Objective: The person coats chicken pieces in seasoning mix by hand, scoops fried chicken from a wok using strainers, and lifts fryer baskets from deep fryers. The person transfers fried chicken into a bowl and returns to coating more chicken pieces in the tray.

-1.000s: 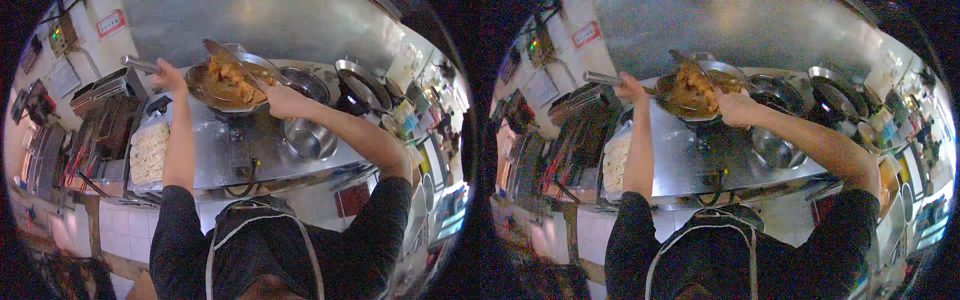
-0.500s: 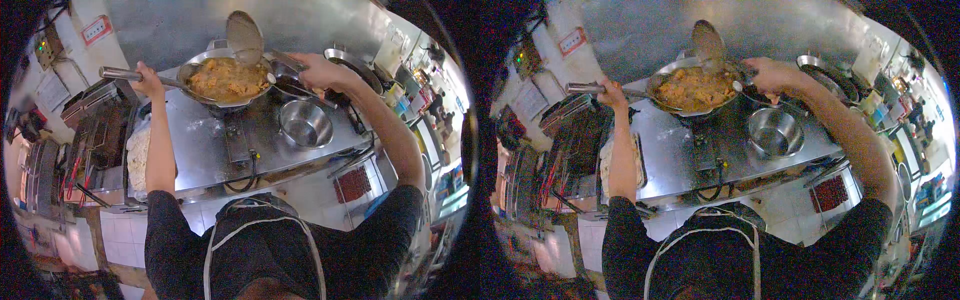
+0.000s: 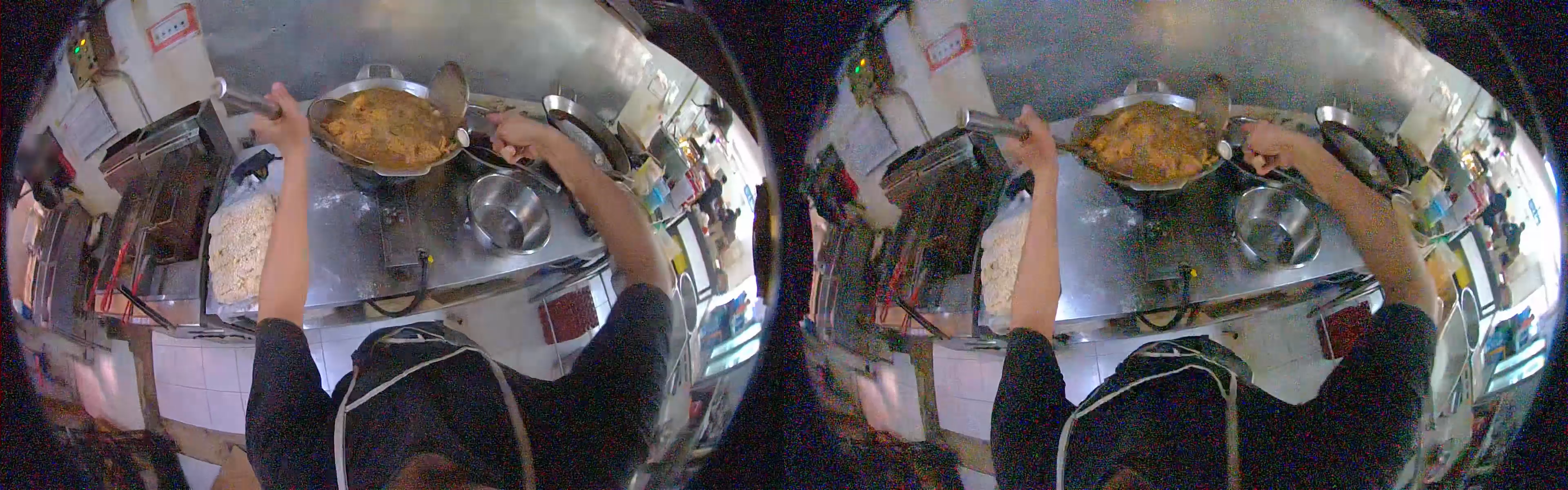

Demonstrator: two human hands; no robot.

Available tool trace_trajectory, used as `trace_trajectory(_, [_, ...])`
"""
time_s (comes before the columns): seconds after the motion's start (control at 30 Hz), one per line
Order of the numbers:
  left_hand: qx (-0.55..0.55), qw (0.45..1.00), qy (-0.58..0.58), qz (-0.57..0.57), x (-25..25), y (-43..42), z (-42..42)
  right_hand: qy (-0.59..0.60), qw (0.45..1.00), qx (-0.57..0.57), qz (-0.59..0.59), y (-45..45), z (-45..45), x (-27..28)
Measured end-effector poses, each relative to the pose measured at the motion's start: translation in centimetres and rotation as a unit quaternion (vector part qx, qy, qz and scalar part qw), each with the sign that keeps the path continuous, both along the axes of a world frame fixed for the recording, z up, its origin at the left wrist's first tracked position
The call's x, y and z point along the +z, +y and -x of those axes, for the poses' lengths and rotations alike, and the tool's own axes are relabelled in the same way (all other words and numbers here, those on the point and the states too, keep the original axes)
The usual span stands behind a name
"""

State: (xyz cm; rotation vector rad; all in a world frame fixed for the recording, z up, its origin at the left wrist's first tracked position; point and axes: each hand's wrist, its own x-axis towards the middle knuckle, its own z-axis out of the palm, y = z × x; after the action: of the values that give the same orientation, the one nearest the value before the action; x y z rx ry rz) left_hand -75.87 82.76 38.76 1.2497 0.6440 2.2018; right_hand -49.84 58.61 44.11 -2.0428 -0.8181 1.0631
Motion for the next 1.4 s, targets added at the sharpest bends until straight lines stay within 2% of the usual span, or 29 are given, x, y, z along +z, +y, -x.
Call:
trace_trajectory(0.07, [-0.058, 0.998, -0.009, -0.031, -0.6, 0.7, -0.8, 0.027, 0.998, 0.046, -0.017, 0.1, -0.1, -0.5])
trace_trajectory(0.13, [-0.062, 0.997, -0.022, -0.035, -1.3, 2.7, -0.5, -0.009, 0.996, 0.089, 0.013, -0.1, -0.3, 1.2])
trace_trajectory(0.2, [-0.073, 0.996, -0.028, -0.036, -1.1, 3.1, -0.2, -0.08, 0.989, 0.052, 0.116, -1.5, 0.9, 4.3])
trace_trajectory(0.23, [-0.12, 0.992, -0.046, -0.016, -0.5, 1.8, 0.2, -0.073, 0.984, 0.112, 0.119, -1.4, 0.1, 4.8])
trace_trajectory(0.27, [-0.168, 0.984, -0.063, 0.004, -0.2, 0.7, 0.4, -0.068, 0.985, 0.11, 0.117, -0.6, -2.0, 2.9])
trace_trajectory(0.3, [-0.172, 0.983, -0.06, 0.001, -0.2, 0.4, 0.3, 0.04, 0.99, 0.111, 0.074, 0.8, -4.8, -0.6])
trace_trajectory(0.37, [-0.121, 0.989, -0.082, 0.023, 0.1, 0.5, -0.3, 0.099, 0.991, 0.089, -0.01, 1.0, -2.1, -1.8])
trace_trajectory(0.4, [-0.12, 0.989, -0.091, 0.014, 0.3, 0.5, -0.6, 0.135, 0.99, 0.016, -0.045, 1.3, -1.9, -3.0])
trace_trajectory(0.47, [-0.044, 0.997, -0.055, -0.038, -0.6, 1.0, -0.4, 0.073, 0.994, 0.03, -0.073, 0.7, -0.4, -2.3])
trace_trajectory(0.5, [-0.082, 0.994, -0.069, -0.027, -1.5, 1.8, -0.7, 0.107, 0.988, 0.07, -0.089, 0.5, -0.9, -2.2])
trace_trajectory(0.53, [-0.077, 0.994, -0.069, -0.025, -1.7, 1.8, -0.5, 0.108, 0.988, 0.076, -0.086, 0.5, -0.9, -1.7])
trace_trajectory(0.6, [-0.133, 0.984, -0.117, 0.009, -2.4, 1.2, -0.5, 0.06, 0.995, 0.034, -0.069, -0.5, -0.7, -0.7])
trace_trajectory(0.77, [-0.151, 0.972, -0.159, 0.08, -3.1, 0.7, -0.7, 0.018, 0.995, 0.041, -0.09, -1.5, -0.8, -0.4])
trace_trajectory(0.83, [-0.073, 0.991, -0.105, 0.047, -3.5, 1.3, -1.4, -0.011, 0.994, 0.05, -0.092, -1.6, 0.7, 0.5])
trace_trajectory(0.93, [-0.132, 0.98, -0.14, 0.05, -2.8, 0.1, -1.6, -0.063, 0.991, 0.064, -0.103, -1.0, 1.7, 0.4])
trace_trajectory(1.07, [-0.134, 0.984, -0.113, 0.029, -2.4, -0.1, -1.9, -0.12, 0.984, 0.079, -0.104, -0.4, 2.8, 0.7])
trace_trajectory(1.13, [-0.003, 0.989, -0.121, -0.083, -1.6, -0.3, -2.5, -0.14, 0.982, 0.086, -0.093, -0.1, 3.9, 1.7])
trace_trajectory(1.17, [-0.005, 0.989, -0.121, -0.083, -1.4, -0.5, -2.9, -0.153, 0.979, 0.099, -0.092, 0.1, 4.6, 2.4])
trace_trajectory(1.23, [0.011, 0.996, -0.092, -0.007, -1.1, -1.5, -3.5, -0.163, 0.977, 0.103, -0.09, 0.6, 6.4, 3.4])
trace_trajectory(1.3, [-0.019, 0.996, -0.089, 0.002, 0.0, -2.9, -3.9, -0.278, 0.953, 0.114, -0.049, 1.8, 8.0, 4.4])
trace_trajectory(1.33, [-0.042, 0.995, -0.088, 0.011, 0.2, -3.5, -4.0, -0.276, 0.954, 0.107, -0.046, 2.5, 8.3, 4.5])
trace_trajectory(1.4, [-0.043, 0.995, -0.089, 0.014, 0.2, -3.6, -4.6, -0.237, 0.957, 0.163, -0.046, 3.5, 9.2, 4.6])
